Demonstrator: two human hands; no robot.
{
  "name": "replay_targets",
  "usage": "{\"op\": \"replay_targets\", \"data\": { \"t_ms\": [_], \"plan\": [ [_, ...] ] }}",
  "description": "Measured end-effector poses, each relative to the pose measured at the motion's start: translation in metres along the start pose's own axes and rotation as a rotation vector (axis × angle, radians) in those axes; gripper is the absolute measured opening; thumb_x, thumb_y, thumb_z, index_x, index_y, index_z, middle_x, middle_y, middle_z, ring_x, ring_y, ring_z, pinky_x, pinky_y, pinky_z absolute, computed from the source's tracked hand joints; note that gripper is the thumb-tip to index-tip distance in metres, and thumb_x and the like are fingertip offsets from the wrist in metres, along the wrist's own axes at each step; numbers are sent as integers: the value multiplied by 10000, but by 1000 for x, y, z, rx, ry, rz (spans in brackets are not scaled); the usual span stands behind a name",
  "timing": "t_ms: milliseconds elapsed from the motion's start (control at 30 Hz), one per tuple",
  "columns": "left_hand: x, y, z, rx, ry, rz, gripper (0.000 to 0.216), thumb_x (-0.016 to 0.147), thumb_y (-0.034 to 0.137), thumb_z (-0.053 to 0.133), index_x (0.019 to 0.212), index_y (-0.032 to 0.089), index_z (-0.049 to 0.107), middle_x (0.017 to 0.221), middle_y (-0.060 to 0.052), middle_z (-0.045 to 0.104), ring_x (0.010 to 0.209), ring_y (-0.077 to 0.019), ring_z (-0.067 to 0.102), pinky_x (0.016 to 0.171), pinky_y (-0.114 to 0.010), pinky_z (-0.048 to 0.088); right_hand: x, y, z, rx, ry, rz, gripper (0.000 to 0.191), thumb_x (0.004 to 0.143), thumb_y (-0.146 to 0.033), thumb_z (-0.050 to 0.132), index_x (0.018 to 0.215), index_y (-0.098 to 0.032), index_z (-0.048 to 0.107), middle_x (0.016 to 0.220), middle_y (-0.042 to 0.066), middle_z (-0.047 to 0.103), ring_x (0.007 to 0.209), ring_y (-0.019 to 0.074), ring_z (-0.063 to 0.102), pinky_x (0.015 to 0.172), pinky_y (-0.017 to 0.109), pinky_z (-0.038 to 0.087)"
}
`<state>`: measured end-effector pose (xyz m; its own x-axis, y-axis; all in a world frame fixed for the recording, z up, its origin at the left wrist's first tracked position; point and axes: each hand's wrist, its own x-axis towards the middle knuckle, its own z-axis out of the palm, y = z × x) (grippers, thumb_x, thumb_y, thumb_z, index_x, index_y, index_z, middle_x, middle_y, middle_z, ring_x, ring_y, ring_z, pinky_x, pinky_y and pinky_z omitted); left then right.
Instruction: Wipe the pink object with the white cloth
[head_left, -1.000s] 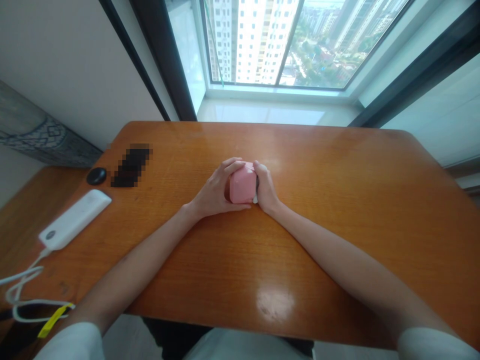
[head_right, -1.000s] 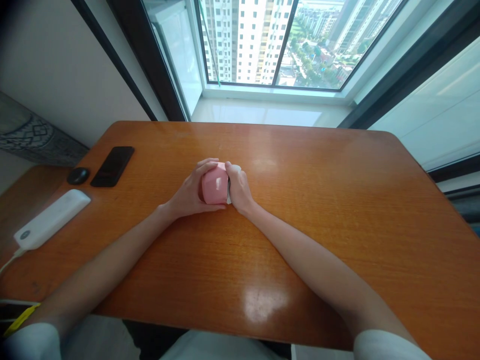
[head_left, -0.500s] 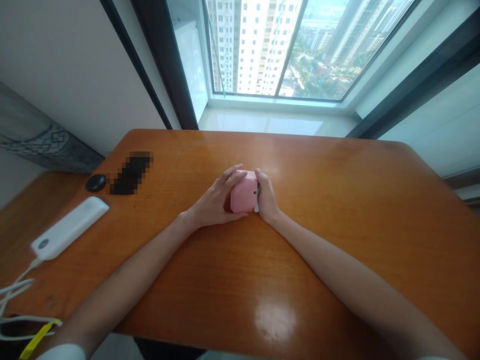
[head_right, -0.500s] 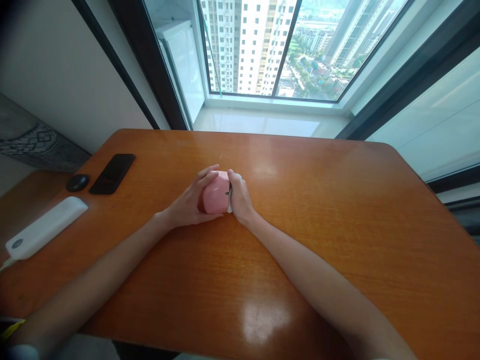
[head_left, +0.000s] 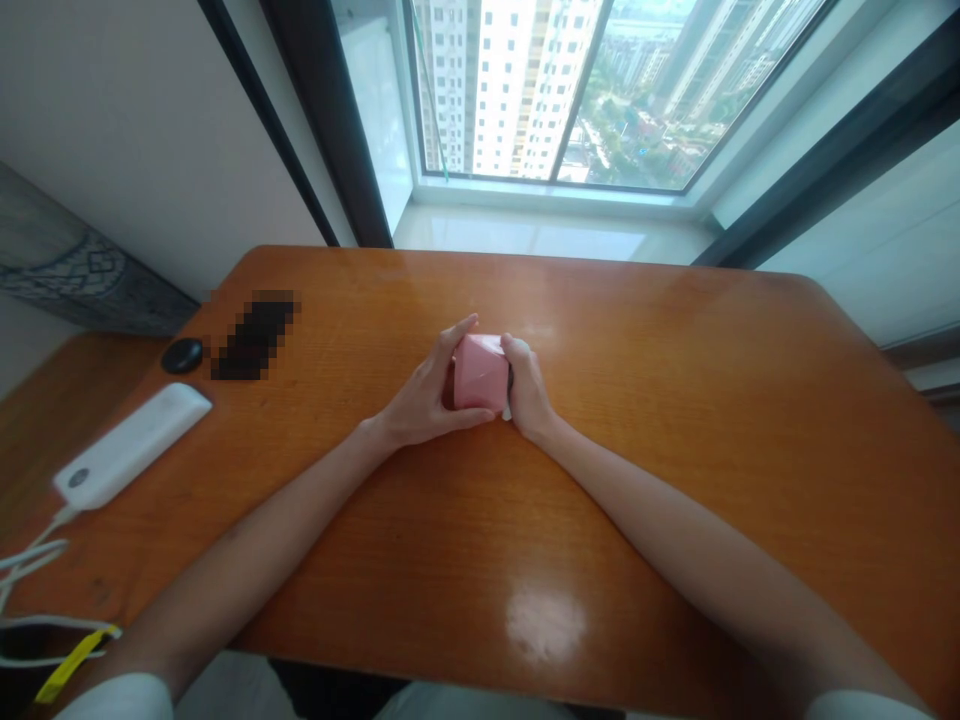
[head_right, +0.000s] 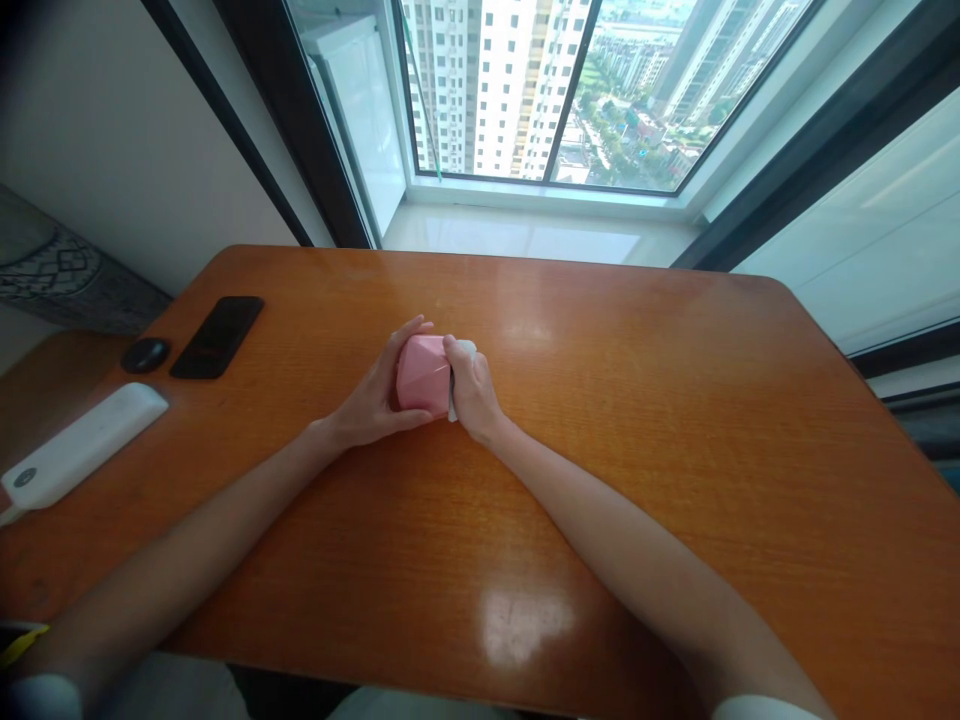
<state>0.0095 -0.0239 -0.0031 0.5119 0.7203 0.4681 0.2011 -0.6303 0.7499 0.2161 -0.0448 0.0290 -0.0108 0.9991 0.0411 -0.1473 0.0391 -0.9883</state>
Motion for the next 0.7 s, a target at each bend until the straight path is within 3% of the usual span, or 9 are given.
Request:
{"op": "replay_targets", "data": {
  "t_ms": [67, 133, 267, 400, 567, 633, 700],
  "plan": [
    [1, 0, 2, 74, 11, 115, 1381, 868, 733, 1059, 1939, 402, 252, 1959, -206, 381, 1787, -492, 468, 1447, -716, 483, 3, 1, 0, 11, 14, -3, 793, 995, -1017, 617, 739, -266, 611, 671, -11, 542, 638, 164, 495, 571, 315, 412],
    [2, 3, 2, 126, 17, 154, 1341, 884, 682, 1060, 1930, 383, 276, 1944, -209, 406, 1800, -484, 459, 1462, -711, 475, 5, 3, -1, 3, 30, -6, 800, 992, -1027, 605, 731, -272, 590, 686, -8, 545, 658, 170, 491, 590, 321, 420],
    [3, 16, 1, 162, 42, 58, 1226, 862, 654, 1071, 1853, 339, 421, 1785, -190, 611, 1596, -436, 684, 1349, -618, 603, 4, 11, -3, 4, 18, 7, 811, 974, -1055, 585, 751, -275, 601, 671, -10, 549, 640, 171, 487, 575, 319, 416],
    [5, 27, 0, 125, 81, -53, 1168, 844, 723, 1048, 1793, 303, 512, 1664, -173, 721, 1429, -404, 781, 1237, -556, 654, -3, 15, -4, 0, 11, -11, 809, 950, -1063, 618, 780, -273, 636, 640, -19, 549, 557, 158, 470, 495, 312, 366],
    [4, 21, -1, -39, 38, -174, 948, 1089, 868, 715, 1795, 264, 527, 1451, -153, 835, 1145, -330, 844, 1079, -513, 693, -8, 6, -2, -33, -4, 12, 796, 949, -1044, 643, 732, -280, 598, 568, -29, 508, 501, 157, 463, 462, 309, 354],
    [2, 13, -1, -37, 32, -144, 1023, 1085, 921, 674, 1850, 277, 459, 1510, -177, 812, 1229, -374, 835, 1133, -578, 684, -5, 4, -1, -20, -8, 21, 769, 983, -1006, 638, 747, -274, 613, 596, -18, 543, 548, 164, 497, 502, 309, 389],
    [1, 7, -1, 37, 42, -53, 1218, 961, 935, 837, 1896, 304, 378, 1754, -223, 660, 1523, -460, 723, 1300, -670, 605, 0, 5, -2, 9, 14, 15, 750, 994, -981, 649, 755, -271, 606, 650, -15, 566, 603, 163, 498, 554, 308, 415]
  ]
}}
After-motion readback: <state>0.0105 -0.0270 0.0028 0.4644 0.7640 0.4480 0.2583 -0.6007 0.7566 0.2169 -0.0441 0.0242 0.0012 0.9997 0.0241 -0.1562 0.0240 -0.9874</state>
